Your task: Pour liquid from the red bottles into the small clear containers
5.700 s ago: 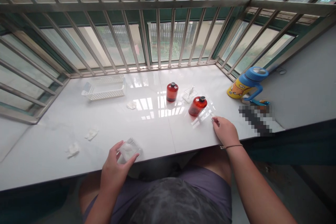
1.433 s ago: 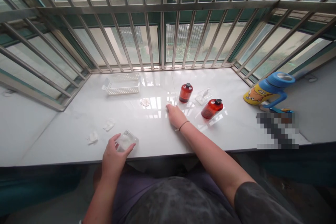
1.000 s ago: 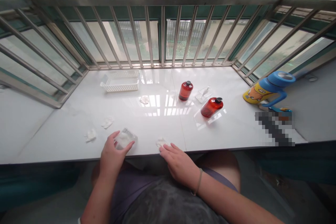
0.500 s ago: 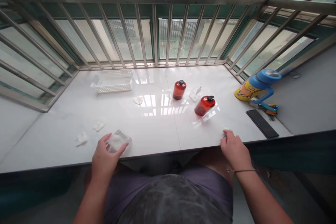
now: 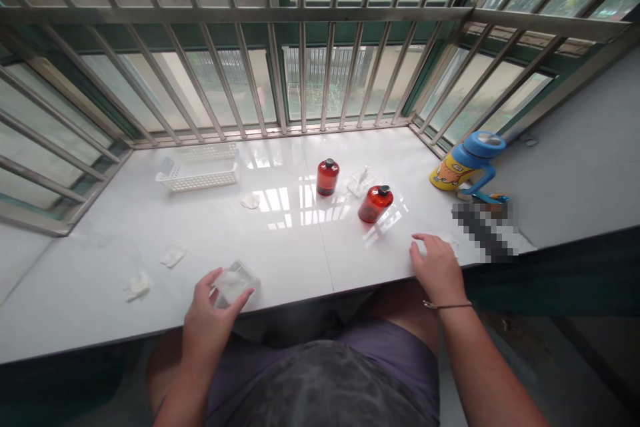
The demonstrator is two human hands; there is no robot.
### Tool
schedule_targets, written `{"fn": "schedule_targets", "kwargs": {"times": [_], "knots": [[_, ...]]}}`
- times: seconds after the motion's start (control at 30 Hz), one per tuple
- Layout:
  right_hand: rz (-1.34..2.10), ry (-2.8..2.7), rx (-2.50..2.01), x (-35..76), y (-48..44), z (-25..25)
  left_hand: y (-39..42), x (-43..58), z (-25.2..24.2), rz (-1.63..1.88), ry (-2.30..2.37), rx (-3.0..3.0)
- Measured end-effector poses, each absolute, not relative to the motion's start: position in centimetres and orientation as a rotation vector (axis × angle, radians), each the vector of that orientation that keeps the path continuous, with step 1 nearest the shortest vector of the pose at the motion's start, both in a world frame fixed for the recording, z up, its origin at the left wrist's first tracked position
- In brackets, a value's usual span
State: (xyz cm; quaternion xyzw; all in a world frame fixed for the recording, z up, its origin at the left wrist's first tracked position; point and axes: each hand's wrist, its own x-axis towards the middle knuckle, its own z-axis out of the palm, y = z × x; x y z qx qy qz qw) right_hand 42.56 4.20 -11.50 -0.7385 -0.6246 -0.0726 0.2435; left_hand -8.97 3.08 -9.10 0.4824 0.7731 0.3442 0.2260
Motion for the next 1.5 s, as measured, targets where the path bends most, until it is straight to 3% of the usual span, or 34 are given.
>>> {"fn": "schedule_targets", "kwargs": {"times": [0.2,0.53,0.9,1.17,1.4,1.5], "knots": [[0.032,-1.494,-1.830,35.8,7.6,-10.9,5.0,-3.2,-9.5,1.007,1.724,1.544],[0.310,-1.266,-1.772,35.8,15.3,-9.6,12.4,8.3,-8.5,1.014,1.256,1.752],[0.212,-1.185,-1.917,45.4,15.3,-9.6,20.2,16.8,-10.5,1.006,1.214,1.818],[0.320,-1.370,-1.810,45.4,14.7,-10.5,21.2,17.9,-10.8,0.976,1.163,1.864],[-0.104,-1.337,-1.735,41.2,11.1,-9.4,22.2,14.4,-9.0,1.461,1.207,1.888],[-0.217,-1.375,-1.662,39.3,9.6,-8.5,25.3,13.5,-7.8,1.356,1.362,1.780]]}}
